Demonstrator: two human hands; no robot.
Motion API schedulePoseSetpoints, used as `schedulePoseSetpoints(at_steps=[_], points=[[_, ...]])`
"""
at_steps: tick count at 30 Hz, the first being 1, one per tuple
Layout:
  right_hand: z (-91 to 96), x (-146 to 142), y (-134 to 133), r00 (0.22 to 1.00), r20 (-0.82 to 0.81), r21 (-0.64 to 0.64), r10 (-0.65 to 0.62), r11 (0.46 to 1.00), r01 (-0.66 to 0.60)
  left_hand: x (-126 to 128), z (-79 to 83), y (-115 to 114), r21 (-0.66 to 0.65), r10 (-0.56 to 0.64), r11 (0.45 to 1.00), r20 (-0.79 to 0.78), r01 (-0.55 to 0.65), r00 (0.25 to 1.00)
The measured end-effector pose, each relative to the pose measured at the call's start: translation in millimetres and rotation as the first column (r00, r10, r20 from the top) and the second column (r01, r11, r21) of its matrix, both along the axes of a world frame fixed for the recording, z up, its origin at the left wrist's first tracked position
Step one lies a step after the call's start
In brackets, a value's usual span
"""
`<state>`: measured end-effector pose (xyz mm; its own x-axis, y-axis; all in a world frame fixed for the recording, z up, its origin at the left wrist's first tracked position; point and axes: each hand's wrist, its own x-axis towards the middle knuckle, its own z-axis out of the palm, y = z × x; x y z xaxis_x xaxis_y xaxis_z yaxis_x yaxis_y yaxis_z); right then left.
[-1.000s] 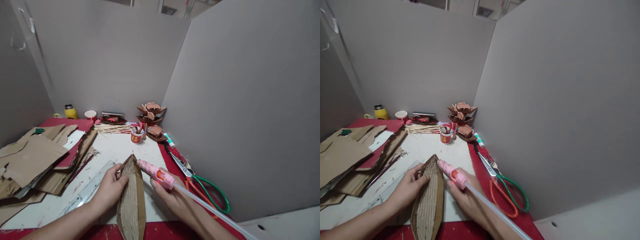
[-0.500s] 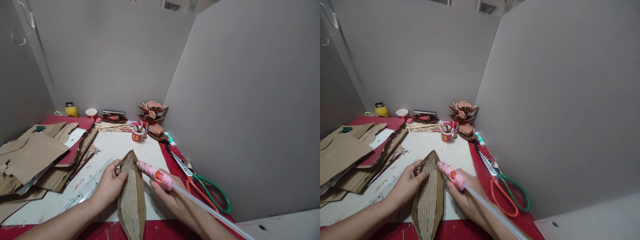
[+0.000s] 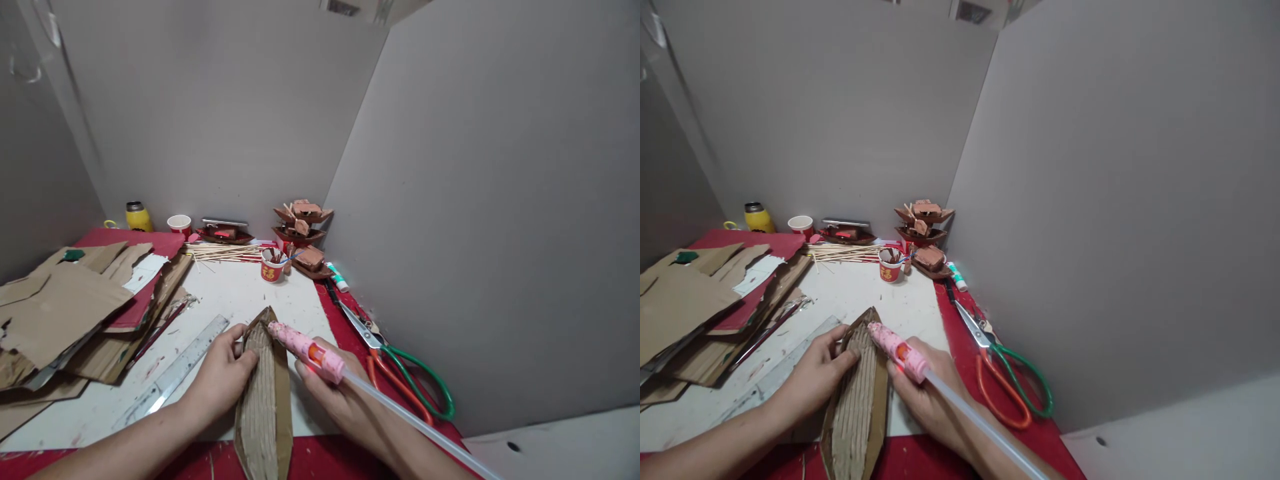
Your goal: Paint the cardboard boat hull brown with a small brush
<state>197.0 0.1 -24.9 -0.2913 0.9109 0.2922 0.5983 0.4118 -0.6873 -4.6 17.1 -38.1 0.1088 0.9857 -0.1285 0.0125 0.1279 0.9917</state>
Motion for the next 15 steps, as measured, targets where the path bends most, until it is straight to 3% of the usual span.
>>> schedulePoseSetpoints(at_steps=[15], points=[[3.0, -1.0, -5.1, 0.992, 0.084, -0.028, 0.09, 0.996, -0.088, -1.7, 9.5, 4.4, -0.003, 0.051, 0.999, 0.071, -0.051, 0.996]])
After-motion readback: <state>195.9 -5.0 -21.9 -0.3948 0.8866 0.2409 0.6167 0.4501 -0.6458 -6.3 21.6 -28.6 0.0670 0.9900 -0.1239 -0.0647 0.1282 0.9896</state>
